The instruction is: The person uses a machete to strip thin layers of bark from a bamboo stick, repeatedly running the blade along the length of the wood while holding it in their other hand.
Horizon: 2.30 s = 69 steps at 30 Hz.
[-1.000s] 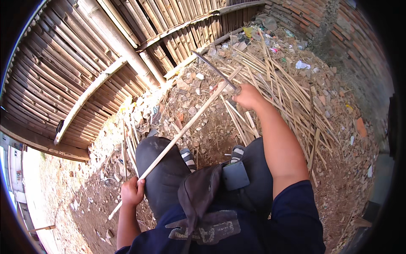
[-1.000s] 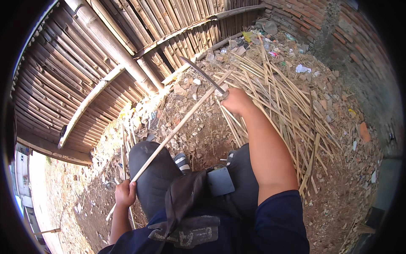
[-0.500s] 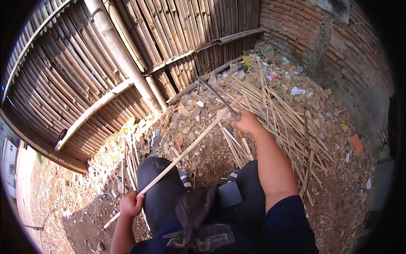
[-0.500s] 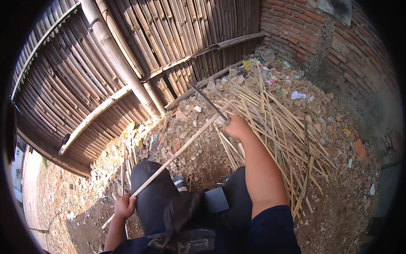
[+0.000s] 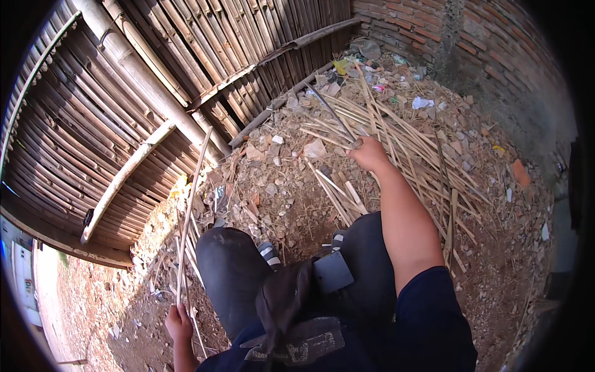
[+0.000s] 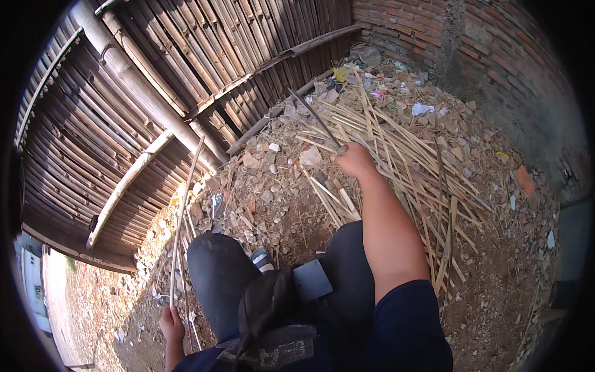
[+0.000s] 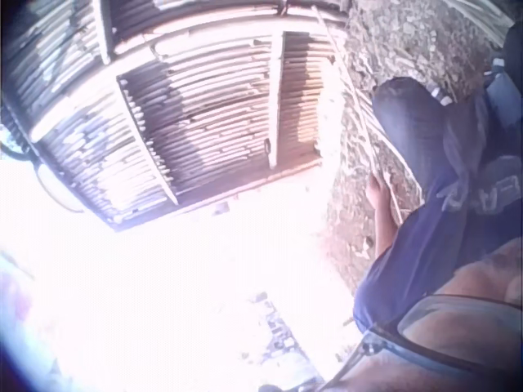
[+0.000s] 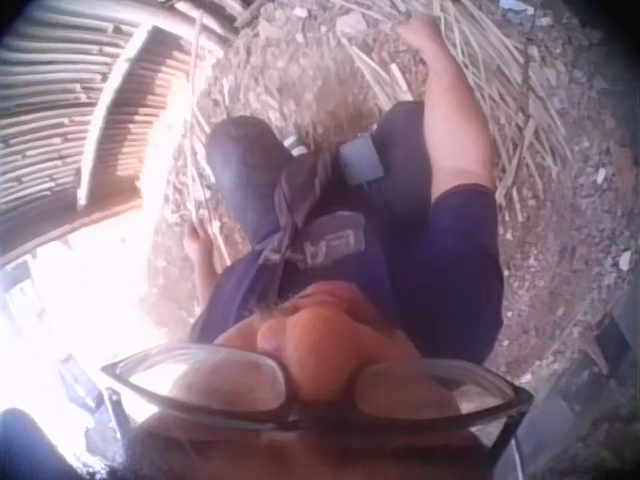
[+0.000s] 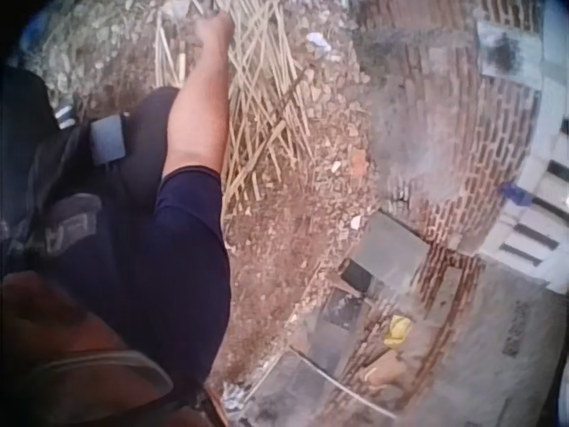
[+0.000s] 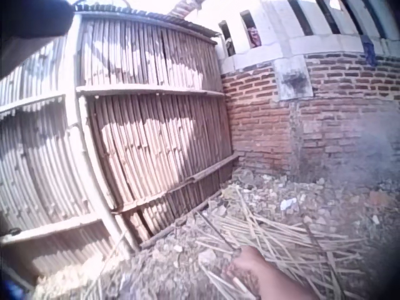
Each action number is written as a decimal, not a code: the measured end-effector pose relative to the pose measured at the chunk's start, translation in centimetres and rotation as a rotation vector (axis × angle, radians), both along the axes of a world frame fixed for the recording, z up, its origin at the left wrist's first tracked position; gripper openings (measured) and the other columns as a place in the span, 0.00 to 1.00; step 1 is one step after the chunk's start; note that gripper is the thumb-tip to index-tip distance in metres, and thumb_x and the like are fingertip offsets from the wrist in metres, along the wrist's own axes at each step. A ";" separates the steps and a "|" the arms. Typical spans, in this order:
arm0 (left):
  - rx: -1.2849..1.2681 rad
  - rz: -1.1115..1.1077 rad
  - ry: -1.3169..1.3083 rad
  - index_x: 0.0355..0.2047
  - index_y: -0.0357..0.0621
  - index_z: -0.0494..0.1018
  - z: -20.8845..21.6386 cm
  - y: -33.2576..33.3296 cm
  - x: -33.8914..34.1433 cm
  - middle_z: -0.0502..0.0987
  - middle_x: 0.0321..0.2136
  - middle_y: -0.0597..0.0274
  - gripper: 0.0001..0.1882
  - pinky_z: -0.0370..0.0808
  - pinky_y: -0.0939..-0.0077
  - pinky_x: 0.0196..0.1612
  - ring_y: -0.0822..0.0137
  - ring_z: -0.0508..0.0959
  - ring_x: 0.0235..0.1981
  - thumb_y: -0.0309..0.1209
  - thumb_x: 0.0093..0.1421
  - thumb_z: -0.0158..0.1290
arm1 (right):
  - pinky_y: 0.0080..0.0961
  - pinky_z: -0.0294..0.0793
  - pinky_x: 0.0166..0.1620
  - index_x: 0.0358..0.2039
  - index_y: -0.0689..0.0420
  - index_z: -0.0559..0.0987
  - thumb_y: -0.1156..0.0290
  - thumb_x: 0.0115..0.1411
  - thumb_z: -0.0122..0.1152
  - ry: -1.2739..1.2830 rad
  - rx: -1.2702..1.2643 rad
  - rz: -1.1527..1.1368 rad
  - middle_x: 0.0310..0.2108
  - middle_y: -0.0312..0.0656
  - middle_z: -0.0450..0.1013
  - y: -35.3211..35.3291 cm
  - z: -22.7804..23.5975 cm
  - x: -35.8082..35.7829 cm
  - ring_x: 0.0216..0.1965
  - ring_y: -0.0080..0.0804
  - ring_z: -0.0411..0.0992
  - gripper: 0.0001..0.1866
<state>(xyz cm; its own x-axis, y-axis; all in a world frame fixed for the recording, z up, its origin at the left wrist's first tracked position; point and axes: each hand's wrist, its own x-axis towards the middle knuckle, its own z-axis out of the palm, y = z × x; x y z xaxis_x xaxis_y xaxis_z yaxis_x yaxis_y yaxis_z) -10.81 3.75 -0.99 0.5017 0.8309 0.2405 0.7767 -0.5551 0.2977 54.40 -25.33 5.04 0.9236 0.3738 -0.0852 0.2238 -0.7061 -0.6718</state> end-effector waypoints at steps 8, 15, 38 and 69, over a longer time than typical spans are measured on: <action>-0.108 0.193 0.052 0.21 0.38 0.69 -3.3 0.9 -4.4 0.71 0.14 0.48 0.23 0.66 0.54 0.23 0.48 0.72 0.16 0.43 0.67 0.53 | 0.35 0.75 0.47 0.45 0.63 0.81 0.58 0.51 0.74 0.092 0.098 -0.009 0.40 0.51 0.81 -0.2 -2.8 1.4 0.42 0.44 0.79 0.25; -0.332 0.253 0.101 0.27 0.37 0.75 -10.2 1.8 -7.9 0.78 0.20 0.51 0.21 0.74 0.59 0.29 0.55 0.78 0.22 0.45 0.65 0.56 | 0.35 0.75 0.43 0.39 0.60 0.83 0.59 0.51 0.73 0.124 0.136 -0.061 0.33 0.47 0.81 -1.6 -2.3 1.2 0.35 0.40 0.79 0.20; -0.962 0.052 0.303 0.45 0.39 0.73 -21.2 -0.5 3.9 0.82 0.30 0.54 0.17 0.78 0.68 0.36 0.64 0.82 0.32 0.40 0.66 0.55 | 0.44 0.76 0.44 0.38 0.59 0.83 0.57 0.52 0.70 -0.007 -0.161 -0.693 0.32 0.51 0.80 -25.4 -21.0 -12.9 0.37 0.54 0.78 0.20; -0.923 0.062 0.371 0.44 0.40 0.73 -16.5 -5.4 9.1 0.81 0.30 0.56 0.15 0.78 0.68 0.36 0.66 0.81 0.31 0.40 0.66 0.54 | 0.46 0.74 0.56 0.51 0.56 0.80 0.58 0.54 0.65 0.379 -0.407 -0.871 0.46 0.56 0.78 -41.4 -30.9 -21.9 0.51 0.54 0.76 0.25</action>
